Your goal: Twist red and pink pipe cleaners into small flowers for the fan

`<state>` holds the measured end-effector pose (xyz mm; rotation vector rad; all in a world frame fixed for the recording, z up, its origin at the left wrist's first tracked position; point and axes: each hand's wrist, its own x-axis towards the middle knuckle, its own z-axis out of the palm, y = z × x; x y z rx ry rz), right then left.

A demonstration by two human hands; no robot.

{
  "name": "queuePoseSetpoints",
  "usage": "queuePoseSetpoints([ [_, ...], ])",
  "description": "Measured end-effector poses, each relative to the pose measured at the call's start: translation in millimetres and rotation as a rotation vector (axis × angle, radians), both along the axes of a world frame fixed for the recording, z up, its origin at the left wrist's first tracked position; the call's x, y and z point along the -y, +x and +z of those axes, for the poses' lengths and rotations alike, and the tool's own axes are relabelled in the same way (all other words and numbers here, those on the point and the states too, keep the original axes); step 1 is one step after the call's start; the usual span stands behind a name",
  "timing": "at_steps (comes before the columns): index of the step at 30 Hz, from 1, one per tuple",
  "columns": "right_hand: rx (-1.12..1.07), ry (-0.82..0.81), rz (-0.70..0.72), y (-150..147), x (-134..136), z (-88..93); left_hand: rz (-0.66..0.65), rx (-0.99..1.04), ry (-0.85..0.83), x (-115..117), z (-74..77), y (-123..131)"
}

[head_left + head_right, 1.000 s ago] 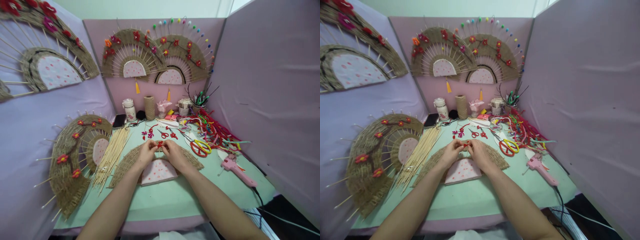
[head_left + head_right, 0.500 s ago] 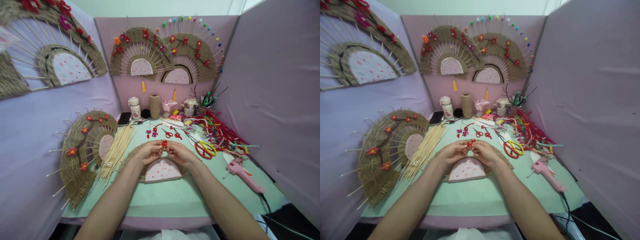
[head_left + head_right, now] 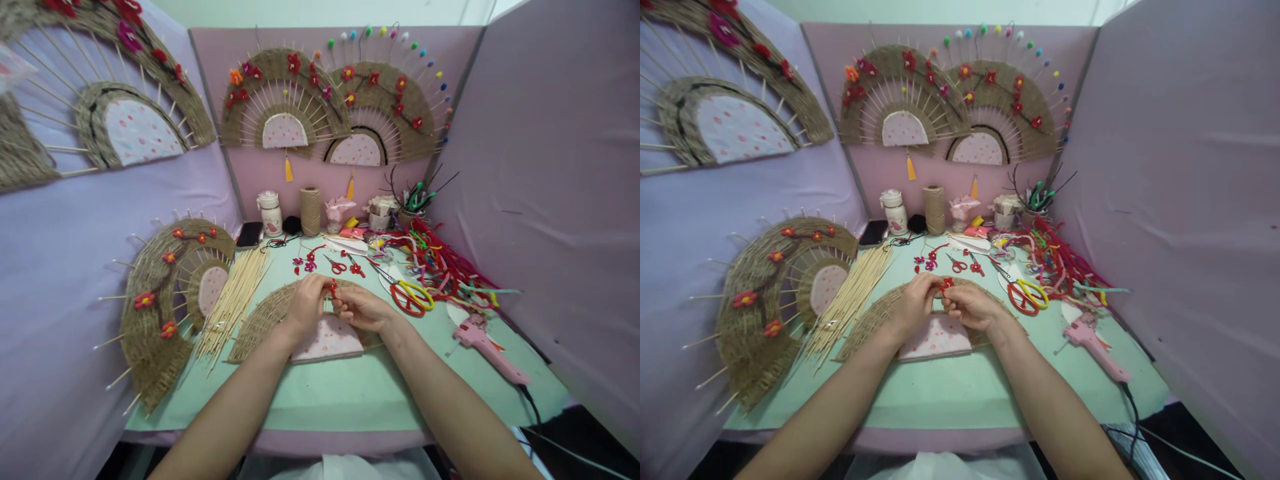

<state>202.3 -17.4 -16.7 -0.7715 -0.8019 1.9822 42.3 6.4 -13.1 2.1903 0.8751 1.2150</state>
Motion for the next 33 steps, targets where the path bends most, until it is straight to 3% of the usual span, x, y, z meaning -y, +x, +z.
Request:
queuePoseSetpoints([
  [3,0.016,0.054,-0.028,0.2,1.0,1.2,0.043,-0.016,0.150,1.8,0.9,0.5],
  [8,0.305,0.328,-0.286,-7.3,4.7,1.3,0.154,0.046,0.100,0.9,-1.4,1.6],
  [10,0.275,0.344,-0.232,-8.2,6.5,3.1,0.157,0.034,0.139,1.5,-2.0,1.2],
  [14,0.056,0.144,0.040,-2.9,8.5,9.1,0.168,-0.029,0.281,4.2,0.0,-0.4],
  [18,0.026,0.085,0.073,1.4,6.8,10.0,0.201,-0.075,0.296,3.6,2.8,-0.9],
  [21,0.237,0.227,-0.087,-0.5,4.2,4.4,0.249,-0.121,0.304,0.3,3.1,-0.9],
  [24,0.674,0.524,-0.448,-3.9,2.5,-3.2,0.261,-0.194,0.291,-1.6,2.5,-1.3],
  [26,0.925,0.700,-0.609,-4.7,2.2,-6.8,0.197,-0.226,0.218,-1.1,2.1,-1.8],
  [29,1.072,0.802,-0.665,-2.9,1.6,-8.6,0.078,-0.145,0.015,1.4,3.1,-2.4],
  [33,0.977,0.746,-0.621,0.0,0.3,-8.7,0.031,0.003,-0.155,3.1,7.7,-3.4],
])
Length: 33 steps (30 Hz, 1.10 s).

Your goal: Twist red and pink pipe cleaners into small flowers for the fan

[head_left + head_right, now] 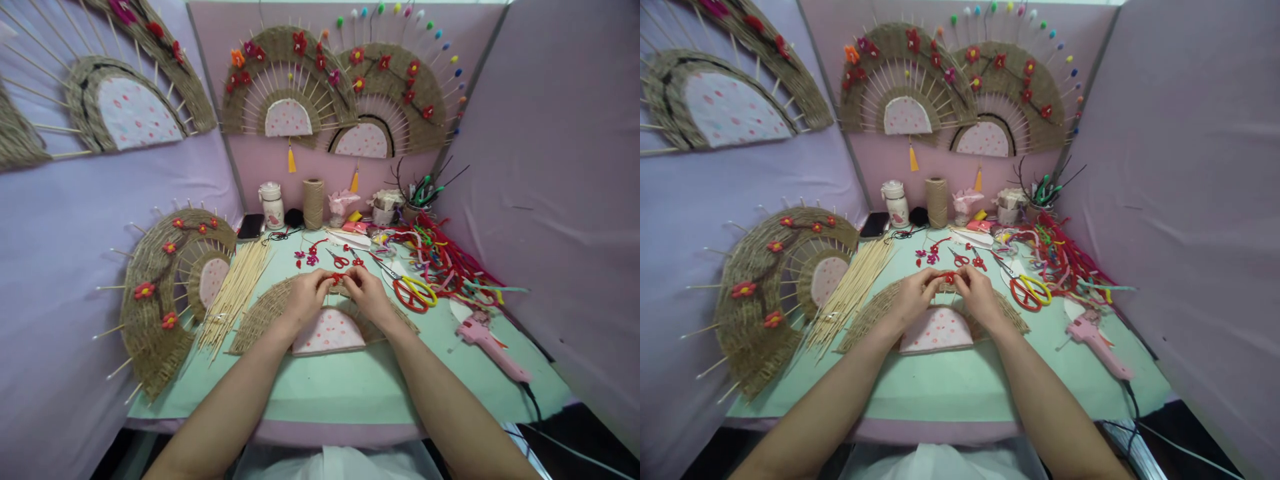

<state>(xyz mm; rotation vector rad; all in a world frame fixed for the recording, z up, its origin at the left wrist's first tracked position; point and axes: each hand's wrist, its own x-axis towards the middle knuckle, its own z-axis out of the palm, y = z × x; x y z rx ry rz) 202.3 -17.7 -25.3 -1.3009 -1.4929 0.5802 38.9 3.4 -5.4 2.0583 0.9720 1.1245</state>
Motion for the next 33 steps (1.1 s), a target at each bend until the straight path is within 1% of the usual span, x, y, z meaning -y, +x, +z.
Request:
queuePoseSetpoints([
  [2,-0.031,-0.024,0.039,-0.3,0.2,0.2,0.012,0.029,-0.012,-1.8,2.0,-0.5],
  [6,-0.011,-0.020,0.083,-2.7,2.6,2.2,0.073,0.062,-0.010,-9.5,1.3,-1.6],
  [10,0.006,-0.005,0.100,-4.9,5.2,5.2,0.009,0.063,-0.111,-15.3,-3.0,-3.1],
  [12,-0.040,-0.024,0.129,-5.9,5.7,6.3,-0.012,0.054,-0.130,-15.8,-3.9,-4.0],
  [13,-0.093,-0.058,0.157,-6.2,5.7,6.8,-0.011,0.050,-0.124,-15.5,-3.7,-4.4],
  [15,-0.273,-0.192,0.251,-6.5,5.5,8.0,-0.005,0.030,-0.064,-13.8,-2.4,-4.9],
  [19,-0.736,-0.565,0.506,-4.3,5.0,12.2,0.021,-0.016,0.191,-8.4,1.1,-4.5],
  [20,-0.811,-0.627,0.558,-3.3,5.0,13.3,0.029,-0.025,0.253,-7.2,1.7,-4.3],
  [22,-0.878,-0.679,0.612,-1.6,5.0,14.7,0.043,-0.043,0.336,-5.6,2.4,-3.7],
  [23,-0.870,-0.668,0.607,-1.0,4.9,14.8,0.051,-0.049,0.357,-5.3,2.5,-3.6],
  [24,-0.839,-0.631,0.571,-0.9,4.8,14.5,0.061,-0.054,0.370,-5.2,2.3,-3.4],
  [25,-0.782,-0.567,0.507,-1.1,4.8,13.9,0.073,-0.061,0.376,-5.4,2.0,-3.3],
  [27,-0.602,-0.366,0.328,-2.4,4.6,12.1,0.099,-0.081,0.388,-5.7,0.8,-3.1],
  [29,-0.362,-0.120,0.167,-4.0,4.6,10.4,0.123,-0.111,0.404,-5.5,-1.0,-2.6],
  [31,-0.112,0.090,0.091,-5.2,4.7,8.9,0.139,-0.142,0.418,-4.5,-2.7,-1.8],
  [33,0.079,0.236,0.071,-5.5,4.9,7.9,0.144,-0.164,0.421,-3.2,-3.8,-0.8],
])
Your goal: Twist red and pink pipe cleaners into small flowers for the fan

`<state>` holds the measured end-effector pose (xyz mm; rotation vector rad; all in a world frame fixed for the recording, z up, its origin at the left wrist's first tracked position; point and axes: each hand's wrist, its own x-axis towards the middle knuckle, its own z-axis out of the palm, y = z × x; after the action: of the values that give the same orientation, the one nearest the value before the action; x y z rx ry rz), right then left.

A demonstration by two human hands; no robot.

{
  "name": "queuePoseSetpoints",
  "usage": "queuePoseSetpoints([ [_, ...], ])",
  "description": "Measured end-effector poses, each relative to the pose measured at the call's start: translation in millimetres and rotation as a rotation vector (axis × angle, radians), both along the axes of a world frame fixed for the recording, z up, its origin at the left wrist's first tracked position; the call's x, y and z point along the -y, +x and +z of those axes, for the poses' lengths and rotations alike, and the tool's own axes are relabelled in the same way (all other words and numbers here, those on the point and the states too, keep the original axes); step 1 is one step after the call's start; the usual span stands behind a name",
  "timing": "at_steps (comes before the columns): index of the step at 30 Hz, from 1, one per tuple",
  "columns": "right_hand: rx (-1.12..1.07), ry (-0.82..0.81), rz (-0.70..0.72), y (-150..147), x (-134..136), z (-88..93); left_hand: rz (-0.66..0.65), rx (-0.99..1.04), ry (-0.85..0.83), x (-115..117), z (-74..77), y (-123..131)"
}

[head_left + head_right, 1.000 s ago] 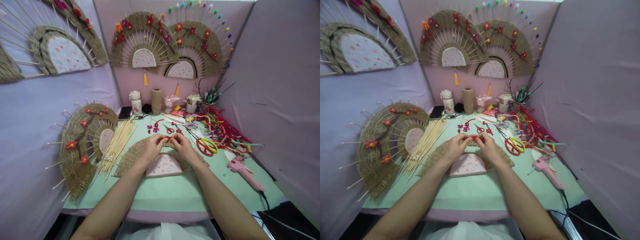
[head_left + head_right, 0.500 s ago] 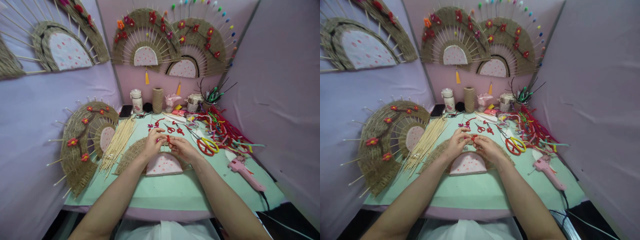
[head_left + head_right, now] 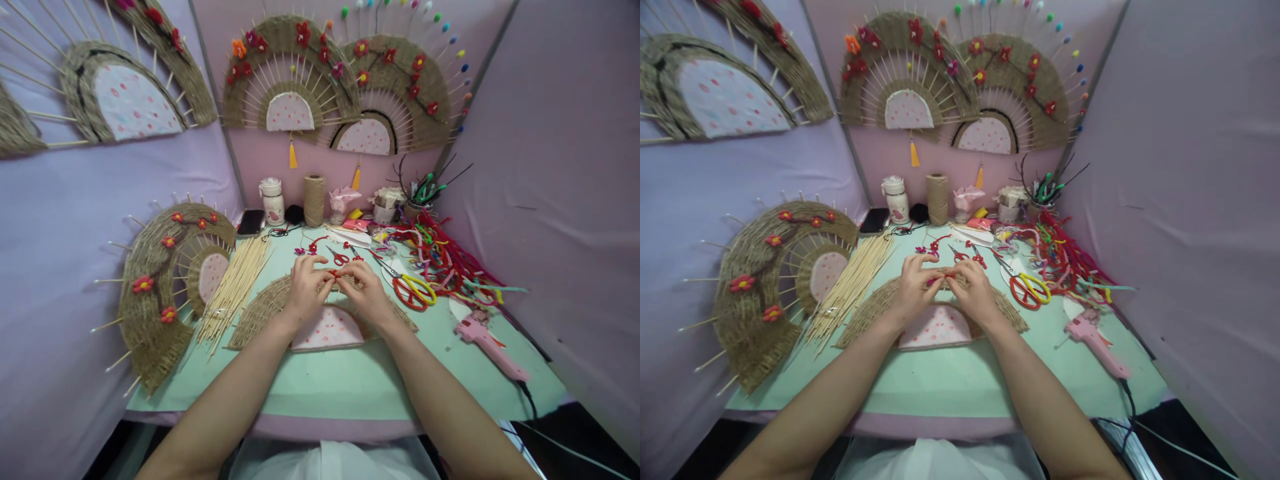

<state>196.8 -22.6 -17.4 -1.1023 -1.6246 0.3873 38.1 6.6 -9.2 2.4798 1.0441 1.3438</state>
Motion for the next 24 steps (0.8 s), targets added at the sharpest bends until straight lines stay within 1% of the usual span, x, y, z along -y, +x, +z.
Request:
queuePoseSetpoints([
  [2,0.109,0.097,-0.010,0.2,0.4,-0.7,-0.006,-0.005,-0.012,1.0,0.1,0.9],
  [4,0.171,0.156,-0.011,0.4,0.8,-1.1,-0.020,0.014,-0.048,1.5,1.4,1.5],
  [6,0.212,0.198,-0.006,0.6,0.9,-1.2,-0.030,0.054,-0.124,1.6,3.0,2.1],
  [9,0.246,0.243,0.018,1.3,0.8,-0.6,-0.040,0.138,-0.283,1.2,4.2,3.3],
  [13,0.258,0.257,0.047,3.4,1.2,2.3,-0.098,0.284,-0.478,0.3,2.7,5.3],
  [17,0.205,0.178,0.081,4.3,2.8,7.1,-0.171,0.461,-0.693,-0.4,1.3,6.5],
  [18,0.179,0.164,0.085,4.2,2.9,8.0,-0.193,0.505,-0.737,-0.7,1.1,6.7],
  [22,0.112,0.160,0.080,3.5,2.1,9.7,-0.380,0.645,-0.980,-2.7,0.5,7.9],
  [24,0.090,0.150,0.083,2.9,1.5,9.8,-0.459,0.673,-1.052,-3.1,0.9,8.4],
])
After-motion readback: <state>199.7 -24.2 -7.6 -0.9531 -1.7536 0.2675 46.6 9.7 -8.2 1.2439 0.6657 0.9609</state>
